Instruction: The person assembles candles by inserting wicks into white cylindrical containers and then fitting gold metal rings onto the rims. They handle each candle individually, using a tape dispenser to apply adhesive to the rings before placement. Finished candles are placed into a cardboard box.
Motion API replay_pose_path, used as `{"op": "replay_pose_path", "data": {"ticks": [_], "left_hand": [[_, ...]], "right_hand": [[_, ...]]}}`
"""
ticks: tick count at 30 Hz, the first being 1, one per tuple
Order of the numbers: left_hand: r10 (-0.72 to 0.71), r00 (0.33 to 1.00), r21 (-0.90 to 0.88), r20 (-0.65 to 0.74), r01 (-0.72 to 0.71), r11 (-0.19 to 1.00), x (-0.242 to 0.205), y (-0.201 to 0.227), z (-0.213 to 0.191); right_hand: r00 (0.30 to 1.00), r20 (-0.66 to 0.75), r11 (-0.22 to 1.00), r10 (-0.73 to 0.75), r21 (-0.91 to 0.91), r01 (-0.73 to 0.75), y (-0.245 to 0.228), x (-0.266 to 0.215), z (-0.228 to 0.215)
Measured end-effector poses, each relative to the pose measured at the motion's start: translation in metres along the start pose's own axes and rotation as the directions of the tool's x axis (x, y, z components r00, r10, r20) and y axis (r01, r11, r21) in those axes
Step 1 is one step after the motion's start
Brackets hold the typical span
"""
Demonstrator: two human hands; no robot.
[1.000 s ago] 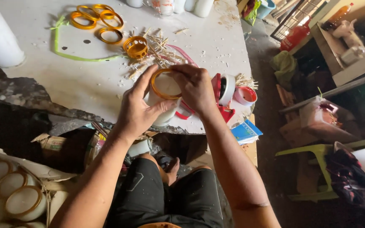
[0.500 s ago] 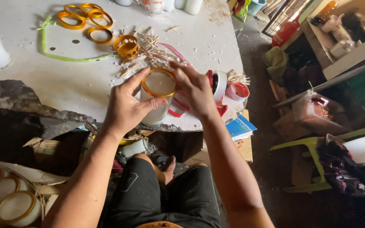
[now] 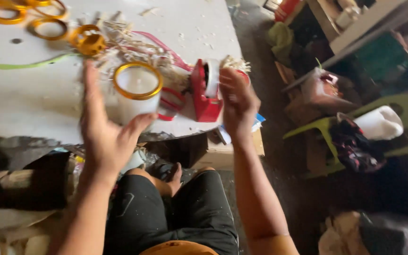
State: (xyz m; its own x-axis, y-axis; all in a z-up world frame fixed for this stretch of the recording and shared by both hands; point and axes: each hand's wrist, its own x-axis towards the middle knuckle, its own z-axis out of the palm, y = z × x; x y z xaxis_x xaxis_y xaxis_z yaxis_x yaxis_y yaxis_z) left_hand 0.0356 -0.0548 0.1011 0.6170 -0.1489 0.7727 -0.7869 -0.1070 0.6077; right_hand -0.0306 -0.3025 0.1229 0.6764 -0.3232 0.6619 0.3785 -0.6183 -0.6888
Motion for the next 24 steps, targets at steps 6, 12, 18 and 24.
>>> {"op": "replay_pose_path", "data": {"ticks": [6,12,18,24], "left_hand": [[0.117,0.988,-0.248,0.104,-0.088,0.965,-0.042,0.045,0.070],[-0.428,0.661,-0.356,0.617,0.719,0.597,-0.039,0.008,0.160],[-0.575,0.401,-0.411,0.713,0.904,0.120,-0.032,-0.004,0.169],[-0.589,0.432,-0.486,0.683,0.871,0.075,-0.026,0.005,0.164]], "right_hand": [[0.937,-0.135,0.928,0.323,-0.148,-0.342,0.056,0.002,-0.024],[0.935,-0.112,0.938,0.336,0.130,-0.321,0.037,-0.004,-0.010],[0.954,-0.218,0.905,0.205,0.413,-0.100,-0.077,-0.105,-0.042],[0.956,-0.153,0.866,0.252,0.477,-0.152,-0.074,-0.203,-0.058]]}}
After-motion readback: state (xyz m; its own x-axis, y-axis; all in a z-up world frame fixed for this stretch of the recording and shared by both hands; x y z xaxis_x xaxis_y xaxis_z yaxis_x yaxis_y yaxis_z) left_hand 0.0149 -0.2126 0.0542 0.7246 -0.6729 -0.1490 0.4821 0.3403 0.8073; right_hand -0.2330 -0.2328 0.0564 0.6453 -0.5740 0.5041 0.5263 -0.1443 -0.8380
